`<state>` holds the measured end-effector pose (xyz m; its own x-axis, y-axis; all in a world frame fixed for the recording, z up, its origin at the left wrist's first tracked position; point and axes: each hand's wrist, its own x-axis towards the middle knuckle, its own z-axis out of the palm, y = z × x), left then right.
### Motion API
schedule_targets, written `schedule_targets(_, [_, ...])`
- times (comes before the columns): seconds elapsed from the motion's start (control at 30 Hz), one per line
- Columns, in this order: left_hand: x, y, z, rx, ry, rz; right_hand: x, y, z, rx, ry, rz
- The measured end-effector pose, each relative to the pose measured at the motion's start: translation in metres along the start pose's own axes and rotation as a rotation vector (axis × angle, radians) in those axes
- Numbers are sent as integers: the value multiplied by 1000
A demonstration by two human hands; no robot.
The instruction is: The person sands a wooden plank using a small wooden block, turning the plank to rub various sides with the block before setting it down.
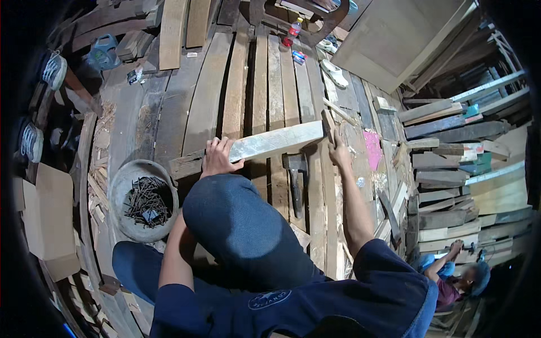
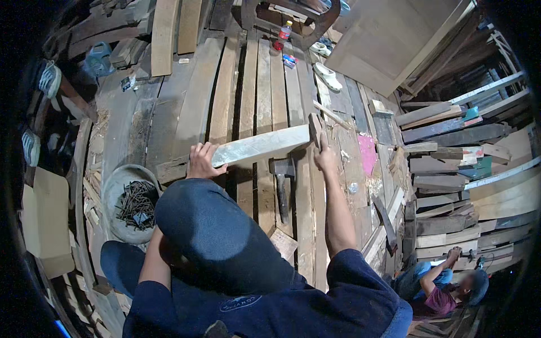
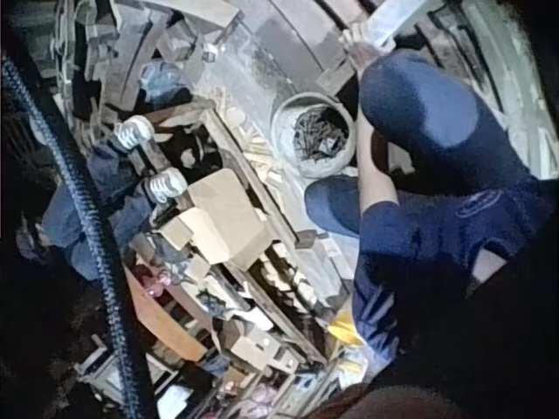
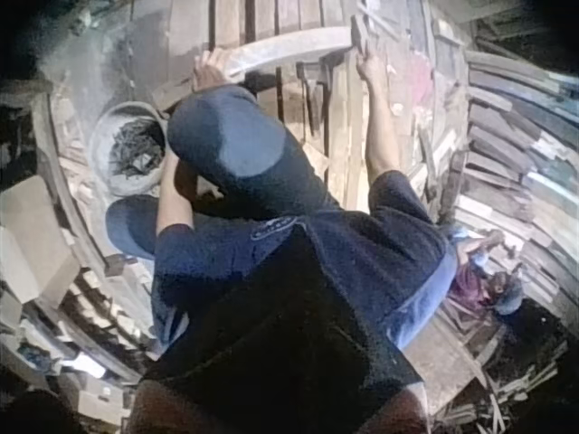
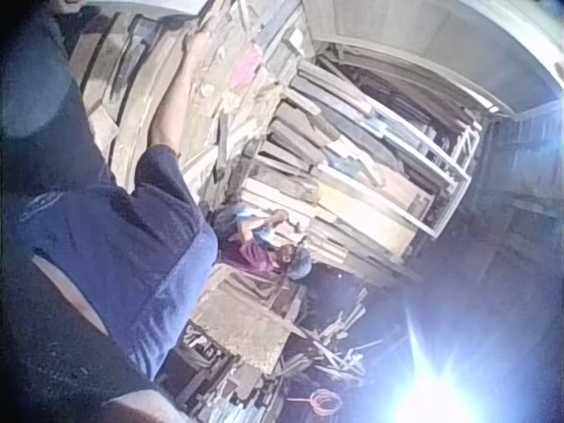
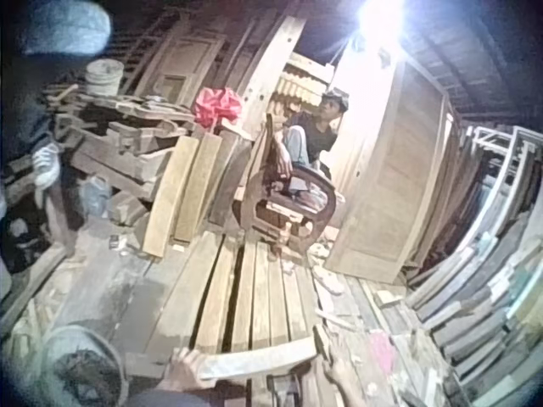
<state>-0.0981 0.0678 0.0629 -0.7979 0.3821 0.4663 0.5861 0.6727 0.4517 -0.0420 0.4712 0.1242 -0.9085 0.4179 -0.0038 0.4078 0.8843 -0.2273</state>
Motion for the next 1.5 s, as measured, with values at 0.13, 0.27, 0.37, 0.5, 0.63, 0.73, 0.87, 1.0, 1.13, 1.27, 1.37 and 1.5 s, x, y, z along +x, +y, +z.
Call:
schedule_targets(0.13, [-8,11,-18,-2,-91,-92,-22,-45,9,-58,-124,-151])
schedule_targets(0.27, [-6,7,-11,-4,-14,-75,28,-7,-15,-214,-213,-225])
schedule_targets(0.37, [-5,9,-5,-16,9,-41,54,6,-34,-77,-167,-67])
schedule_targets(0.5, [-7,5,0,-58,-3,-76,36,-8,-17,-282,-135,-159])
schedule_targets(0.63, [-10,1,-11,30,-92,-68,17,-6,-20,-59,-168,-237])
schedule_targets(0.73, [-14,0,-8,24,-18,-53,31,-13,-41,-208,-60,11])
schedule_targets(0.87, [-5,9,-5,-25,-29,-62,29,6,-34,-356,10,-203])
schedule_targets(1.0, [-5,18,-22,-28,-66,-83,2,7,-15,11,-86,-207])
schedule_targets(1.13, [-14,1,-16,40,-42,-65,24,2,-9,-49,12,-2])
schedule_targets(1.27, [-10,3,5,14,-48,-19,25,16,-11,15,43,94])
schedule_targets(1.37, [-11,7,-13,-3,-87,-67,-14,-8,14,120,193,28])
schedule_targets(1.5, [-5,15,-21,-11,-85,-64,-74,-31,34,61,28,-160])
